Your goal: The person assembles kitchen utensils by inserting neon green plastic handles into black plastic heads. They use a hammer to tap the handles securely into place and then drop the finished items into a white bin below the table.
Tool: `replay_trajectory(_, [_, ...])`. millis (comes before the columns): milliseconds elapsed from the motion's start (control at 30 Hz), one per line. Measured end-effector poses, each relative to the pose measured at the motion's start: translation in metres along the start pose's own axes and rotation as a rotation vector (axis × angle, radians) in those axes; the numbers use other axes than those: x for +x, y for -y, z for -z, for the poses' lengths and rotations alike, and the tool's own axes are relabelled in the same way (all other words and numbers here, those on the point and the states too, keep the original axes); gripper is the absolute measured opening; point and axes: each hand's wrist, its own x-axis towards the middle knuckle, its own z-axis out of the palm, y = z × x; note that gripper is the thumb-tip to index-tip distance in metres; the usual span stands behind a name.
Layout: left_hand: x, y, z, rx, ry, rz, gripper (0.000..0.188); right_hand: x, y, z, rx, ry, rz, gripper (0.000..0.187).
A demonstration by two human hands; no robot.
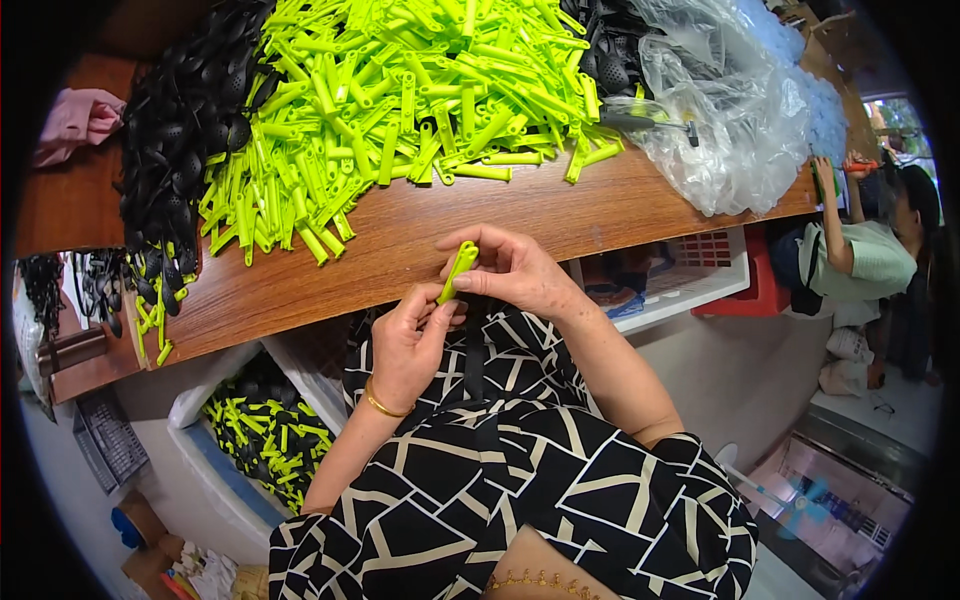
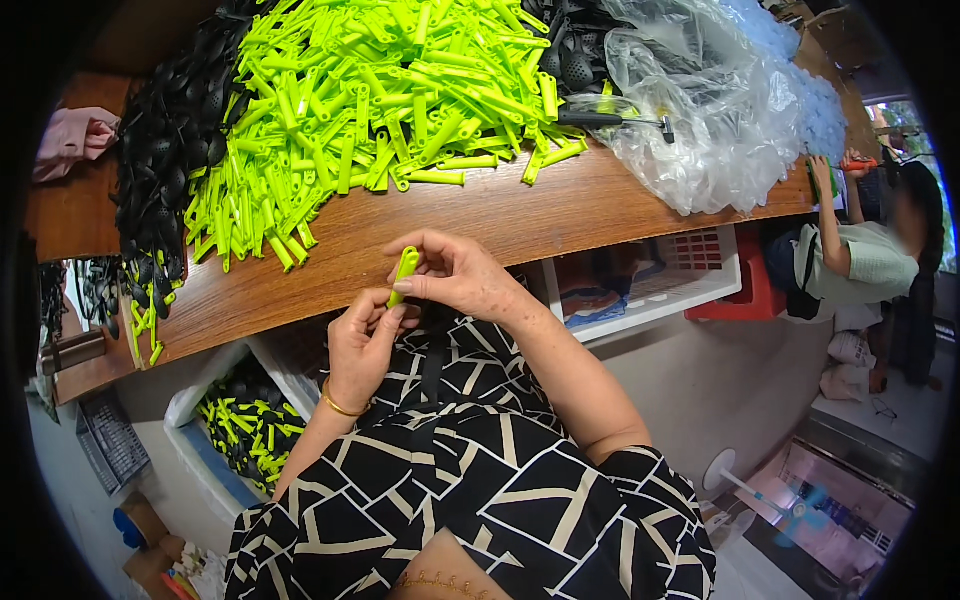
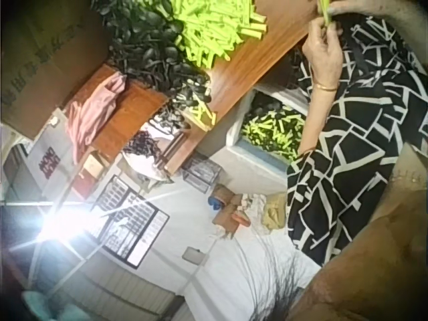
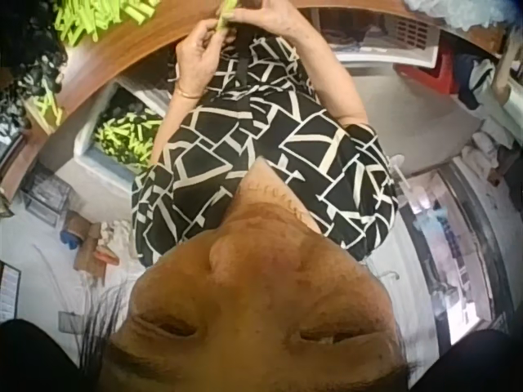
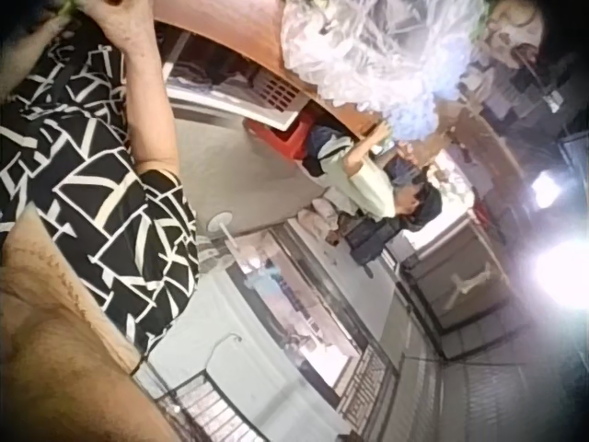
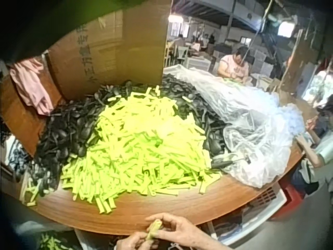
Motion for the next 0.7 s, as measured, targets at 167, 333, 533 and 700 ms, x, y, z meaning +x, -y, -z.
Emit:
replay_trajectory(167, [0.017, -0.022, 0.001, 0.270, -0.081, -0.233, 0.020, -0.009, 0.010, 0.004, -0.157, -0.062, 0.215, 0.015])
replay_trajectory(333, [0.032, -0.021, 0.024, 0.599, -0.041, -0.471, 0.028, -0.002, 0.015, 0.018, -0.497, 0.017, 0.457, 0.017])
replay_trajectory(533, [0.055, 0.002, 0.019, 0.887, -0.159, -0.599, 0.033, 0.016, -0.003, 0.026, -1.236, -0.201, 0.755, 0.016])
replay_trajectory(700, [0.050, -0.002, 0.020, 0.918, -0.116, -0.532, 0.034, 0.011, -0.004, 0.026, -1.340, -0.272, 0.800, 0.021])
